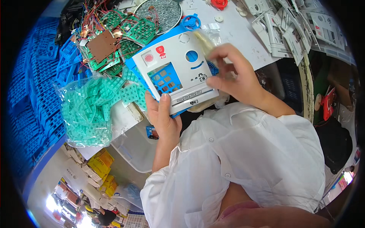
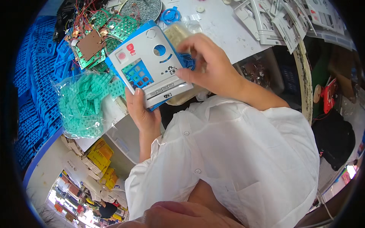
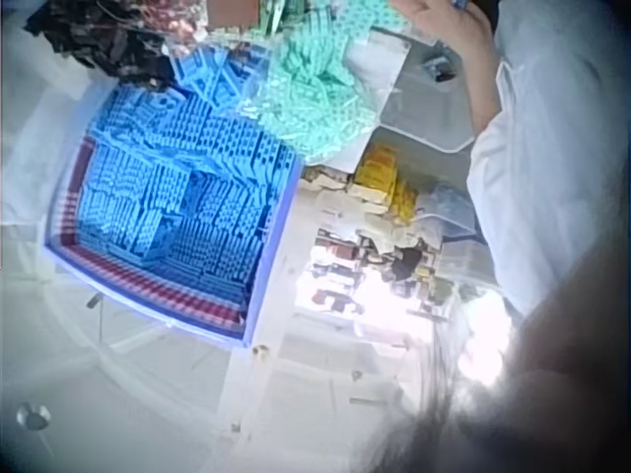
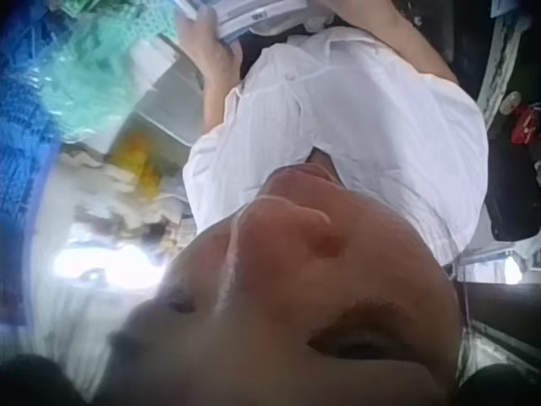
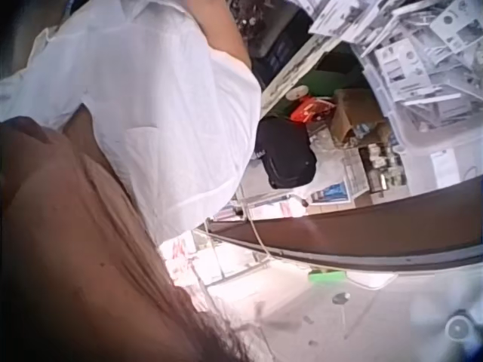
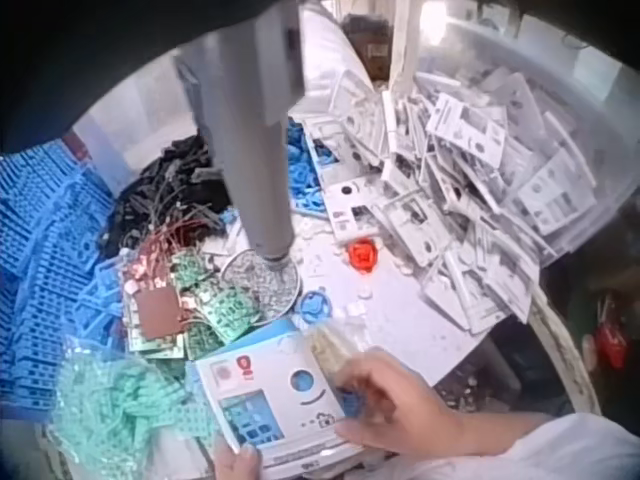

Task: Assembling a blue toy phone by attaching internal circuit components and using an electric screwdriver to fasten them.

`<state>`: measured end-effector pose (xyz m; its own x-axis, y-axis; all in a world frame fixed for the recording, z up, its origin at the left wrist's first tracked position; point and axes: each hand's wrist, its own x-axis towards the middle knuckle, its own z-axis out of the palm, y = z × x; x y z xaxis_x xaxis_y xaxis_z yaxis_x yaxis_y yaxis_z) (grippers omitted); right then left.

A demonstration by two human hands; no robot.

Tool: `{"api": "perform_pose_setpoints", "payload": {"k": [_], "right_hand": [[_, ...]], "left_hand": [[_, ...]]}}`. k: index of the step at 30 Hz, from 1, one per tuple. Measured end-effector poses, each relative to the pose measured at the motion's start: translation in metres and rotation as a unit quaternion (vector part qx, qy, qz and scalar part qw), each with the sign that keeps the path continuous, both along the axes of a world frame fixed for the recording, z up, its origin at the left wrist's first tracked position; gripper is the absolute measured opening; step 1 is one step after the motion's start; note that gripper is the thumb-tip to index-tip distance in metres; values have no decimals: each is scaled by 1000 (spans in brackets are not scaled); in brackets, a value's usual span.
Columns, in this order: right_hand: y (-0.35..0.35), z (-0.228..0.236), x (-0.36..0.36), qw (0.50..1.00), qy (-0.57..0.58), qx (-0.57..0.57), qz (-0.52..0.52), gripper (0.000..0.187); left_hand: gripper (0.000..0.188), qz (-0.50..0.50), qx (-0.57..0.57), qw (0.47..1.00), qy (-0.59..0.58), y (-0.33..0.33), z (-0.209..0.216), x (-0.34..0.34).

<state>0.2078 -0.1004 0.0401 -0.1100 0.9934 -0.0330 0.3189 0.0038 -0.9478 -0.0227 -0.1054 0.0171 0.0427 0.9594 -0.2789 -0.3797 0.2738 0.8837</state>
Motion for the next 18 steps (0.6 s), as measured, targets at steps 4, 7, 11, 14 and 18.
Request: {"api": "perform_pose_setpoints", "payload": {"k": [4, 7, 11, 14, 18], "right_hand": [[9, -19, -3, 955, 281, -94, -6, 60], [11, -19, 3, 949, 290, -117, 41, 62], [8, -15, 0, 959, 256, -110, 43, 64], [5, -11, -2, 953, 271, -125, 45, 65], [3, -11, -4, 942, 303, -137, 43, 66]], "left_hand": [[64, 5, -19, 999, -33, -4, 0, 3], [66, 5, -36, 999, -16, -6, 8, 6], [66, 25, -34, 999, 8, -16, 5, 4], [66, 35, -20, 999, 34, -21, 2, 0], [65, 42, -23, 999, 23, -24, 1, -2]]}}
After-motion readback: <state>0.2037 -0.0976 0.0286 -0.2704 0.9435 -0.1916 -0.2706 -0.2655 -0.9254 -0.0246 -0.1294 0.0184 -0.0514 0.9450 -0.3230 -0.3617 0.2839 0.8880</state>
